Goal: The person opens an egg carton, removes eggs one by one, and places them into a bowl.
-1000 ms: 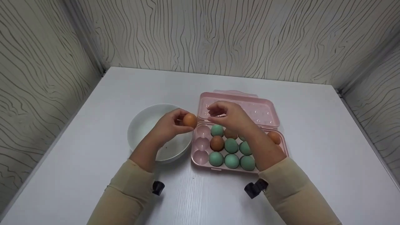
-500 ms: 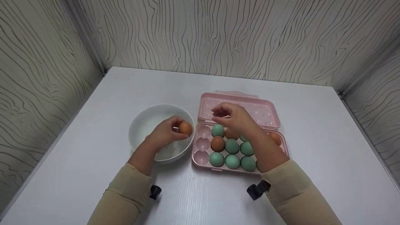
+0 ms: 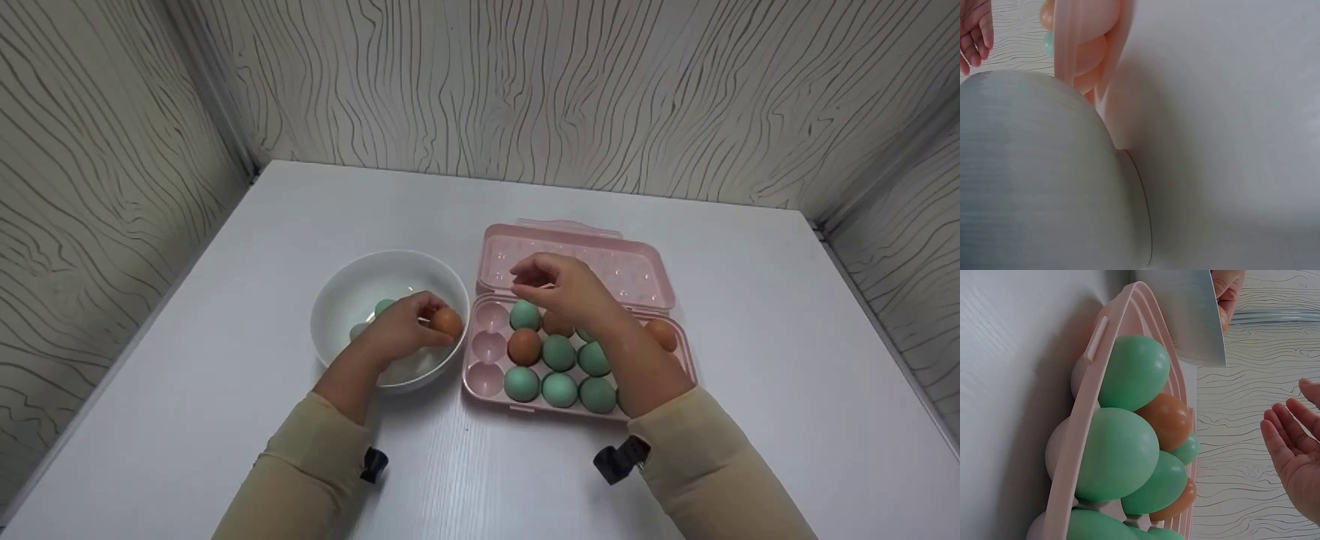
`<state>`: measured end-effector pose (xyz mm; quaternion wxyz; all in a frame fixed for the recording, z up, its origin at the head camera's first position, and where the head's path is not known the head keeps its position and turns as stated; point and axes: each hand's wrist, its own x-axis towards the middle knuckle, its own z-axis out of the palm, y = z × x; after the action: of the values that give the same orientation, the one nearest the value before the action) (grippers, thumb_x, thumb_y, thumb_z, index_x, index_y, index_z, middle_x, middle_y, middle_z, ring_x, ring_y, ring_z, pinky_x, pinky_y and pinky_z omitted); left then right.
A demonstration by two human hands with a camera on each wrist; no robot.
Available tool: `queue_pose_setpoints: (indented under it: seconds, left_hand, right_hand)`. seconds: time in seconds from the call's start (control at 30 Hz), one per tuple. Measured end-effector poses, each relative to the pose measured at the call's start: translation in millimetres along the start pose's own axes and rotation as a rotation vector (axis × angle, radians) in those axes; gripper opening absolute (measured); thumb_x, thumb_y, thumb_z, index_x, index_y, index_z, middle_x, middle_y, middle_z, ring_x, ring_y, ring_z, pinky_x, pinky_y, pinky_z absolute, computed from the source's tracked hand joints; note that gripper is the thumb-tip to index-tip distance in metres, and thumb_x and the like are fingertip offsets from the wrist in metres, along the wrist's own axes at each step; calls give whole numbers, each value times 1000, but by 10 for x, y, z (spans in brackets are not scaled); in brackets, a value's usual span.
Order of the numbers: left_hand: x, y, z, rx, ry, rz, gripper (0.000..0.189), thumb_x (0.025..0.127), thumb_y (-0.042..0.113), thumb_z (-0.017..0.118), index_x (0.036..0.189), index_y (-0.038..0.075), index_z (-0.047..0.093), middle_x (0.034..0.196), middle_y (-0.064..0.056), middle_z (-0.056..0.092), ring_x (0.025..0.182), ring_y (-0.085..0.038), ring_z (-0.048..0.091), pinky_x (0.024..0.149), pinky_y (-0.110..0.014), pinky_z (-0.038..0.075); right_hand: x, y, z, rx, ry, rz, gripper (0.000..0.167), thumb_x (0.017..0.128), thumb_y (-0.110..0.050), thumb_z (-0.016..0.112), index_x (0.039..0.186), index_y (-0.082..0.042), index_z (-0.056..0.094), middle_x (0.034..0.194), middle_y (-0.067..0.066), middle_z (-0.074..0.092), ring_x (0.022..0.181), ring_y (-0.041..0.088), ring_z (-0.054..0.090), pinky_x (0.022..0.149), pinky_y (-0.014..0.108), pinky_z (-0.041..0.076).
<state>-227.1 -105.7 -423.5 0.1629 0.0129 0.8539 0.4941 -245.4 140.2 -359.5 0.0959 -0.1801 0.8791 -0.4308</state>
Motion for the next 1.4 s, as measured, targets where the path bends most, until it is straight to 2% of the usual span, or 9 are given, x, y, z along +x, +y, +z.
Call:
queue_pose_setpoints:
  seconds: [0.17,0.4,0.77,0.97,1.13,1.4]
  left_hand:
    - [6,-16,13,37,-8,-48,35,70,19,78,101,22,60,103,1,58,96,-19,51,89,-34,42]
    - [20,-32,19,79,-10,-83,33,72,21,76,102,22,61,103,1,58,96,-20,50,88,-35,43]
    - [25,-51,2,124,-13,-81,32,72,23,75,102,23,63,100,1,58,95,-20,50,87,-35,42]
    - [26,-54,-36,91,-16,-44,35,72,25,75,105,20,63,101,3,60,96,-17,52,88,-33,41]
    - [17,-44,-92,62,-1,0,38,73,25,75,107,15,63,102,2,63,97,-14,55,89,-32,41]
    - [8,-19,-151,-62,6,-11,36,78,15,70,112,10,61,109,-5,62,97,-16,57,88,-31,45]
  right_hand:
    - [1,35,19,-1,3,11,24,86,-26,63,109,-17,63,101,-1,63,96,16,56,89,34,46]
    - [-9,66,37,10,2,21,23,86,-28,63,107,-19,63,98,-2,62,94,16,56,87,33,47]
    - [-23,109,50,1,6,76,22,85,-32,64,106,-25,62,98,-4,61,94,16,54,83,32,47]
    - [-21,105,47,0,-4,71,22,86,-31,63,107,-23,62,99,-2,60,93,18,53,79,32,48]
    - [-18,116,46,5,5,52,20,86,-28,63,105,-21,63,98,-2,61,93,17,55,80,32,47]
    - [-14,143,32,20,-2,36,22,86,-24,64,107,-18,62,98,-1,62,94,16,56,84,33,47]
